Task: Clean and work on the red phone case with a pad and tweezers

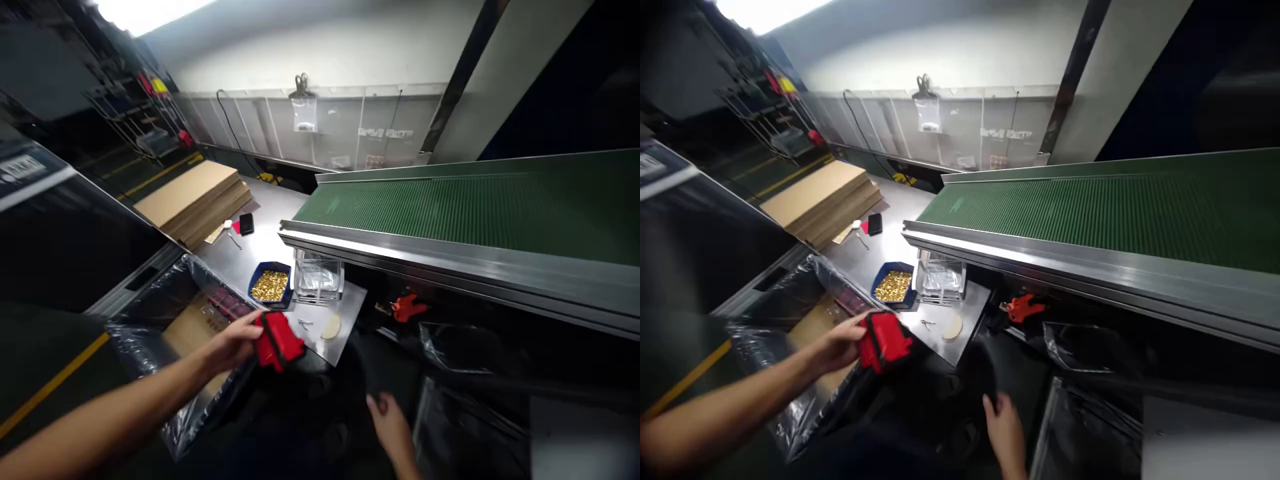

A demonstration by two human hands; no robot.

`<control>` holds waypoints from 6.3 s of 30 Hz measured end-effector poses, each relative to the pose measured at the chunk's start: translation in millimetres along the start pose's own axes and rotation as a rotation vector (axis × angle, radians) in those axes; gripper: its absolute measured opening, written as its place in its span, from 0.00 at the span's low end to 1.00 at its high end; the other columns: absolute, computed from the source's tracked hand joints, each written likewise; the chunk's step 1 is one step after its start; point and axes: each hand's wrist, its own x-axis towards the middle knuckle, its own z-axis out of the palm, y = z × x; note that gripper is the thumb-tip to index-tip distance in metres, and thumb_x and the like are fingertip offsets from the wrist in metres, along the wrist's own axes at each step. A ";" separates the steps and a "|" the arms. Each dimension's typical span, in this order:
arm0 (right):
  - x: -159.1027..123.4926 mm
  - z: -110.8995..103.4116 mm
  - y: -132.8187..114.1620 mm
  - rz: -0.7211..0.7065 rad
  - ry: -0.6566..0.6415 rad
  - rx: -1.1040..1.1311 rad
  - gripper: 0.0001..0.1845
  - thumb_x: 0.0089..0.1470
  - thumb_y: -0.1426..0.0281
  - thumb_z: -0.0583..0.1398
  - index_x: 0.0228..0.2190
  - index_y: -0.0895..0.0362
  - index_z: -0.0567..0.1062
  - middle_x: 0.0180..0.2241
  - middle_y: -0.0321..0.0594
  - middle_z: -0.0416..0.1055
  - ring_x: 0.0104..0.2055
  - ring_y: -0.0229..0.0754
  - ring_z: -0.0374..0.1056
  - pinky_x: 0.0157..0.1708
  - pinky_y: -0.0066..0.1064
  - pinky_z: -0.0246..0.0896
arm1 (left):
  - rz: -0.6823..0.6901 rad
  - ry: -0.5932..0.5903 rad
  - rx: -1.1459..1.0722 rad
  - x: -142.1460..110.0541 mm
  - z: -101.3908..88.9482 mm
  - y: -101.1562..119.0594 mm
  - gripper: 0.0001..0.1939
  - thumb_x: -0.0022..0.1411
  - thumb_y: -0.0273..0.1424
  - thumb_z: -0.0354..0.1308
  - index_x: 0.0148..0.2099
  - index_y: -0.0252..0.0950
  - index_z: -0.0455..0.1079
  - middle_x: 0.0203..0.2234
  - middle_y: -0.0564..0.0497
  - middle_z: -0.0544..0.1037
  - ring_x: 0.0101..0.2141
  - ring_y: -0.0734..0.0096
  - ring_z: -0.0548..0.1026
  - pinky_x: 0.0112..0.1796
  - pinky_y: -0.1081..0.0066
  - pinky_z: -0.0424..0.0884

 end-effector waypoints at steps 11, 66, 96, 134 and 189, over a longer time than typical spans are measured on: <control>58.3 66.8 -113.6 0.121 -0.080 -0.102 0.56 0.54 0.48 0.56 0.63 0.81 0.44 0.59 0.78 0.53 0.61 0.75 0.57 0.55 0.58 0.63 | 0.387 0.276 -0.464 -163.8 17.0 -54.4 0.29 0.67 0.39 0.51 0.64 0.26 0.63 0.62 0.32 0.64 0.54 0.47 0.73 0.57 0.49 0.67; -293.6 103.3 -300.0 -1.332 -0.167 0.212 0.05 0.54 0.71 0.64 0.31 0.55 0.71 0.32 0.36 0.73 0.33 0.33 0.73 0.31 0.19 0.70 | 0.090 0.077 -0.674 -198.8 -127.1 2.0 0.31 0.66 0.52 0.51 0.43 0.26 0.76 0.30 0.40 0.80 0.31 0.63 0.78 0.35 0.69 0.71; -98.6 95.6 -161.6 -0.025 -0.136 0.284 0.38 0.35 0.44 0.67 0.36 0.61 0.69 0.22 0.38 0.71 0.21 0.39 0.66 0.19 0.27 0.58 | -0.050 0.042 -0.741 -168.0 -73.6 -10.1 0.44 0.58 0.64 0.49 0.47 0.24 0.75 0.38 0.32 0.80 0.37 0.49 0.79 0.43 0.56 0.73; -151.0 8.5 -221.3 -0.873 -0.994 0.395 0.25 0.56 0.62 0.63 0.55 0.48 0.70 0.55 0.41 0.70 0.57 0.43 0.67 0.58 0.33 0.65 | 0.031 -0.050 0.204 -105.8 -33.4 -21.4 0.47 0.50 0.57 0.66 0.64 0.35 0.61 0.57 0.35 0.69 0.57 0.43 0.68 0.58 0.49 0.61; 66.3 121.1 -176.7 -0.921 0.033 -0.678 0.15 0.60 0.65 0.53 0.41 0.62 0.74 0.43 0.51 0.68 0.48 0.54 0.58 0.44 0.43 0.50 | 0.250 0.352 0.347 -147.0 -9.1 -42.3 0.47 0.47 0.43 0.71 0.66 0.43 0.56 0.59 0.41 0.61 0.54 0.50 0.67 0.54 0.58 0.66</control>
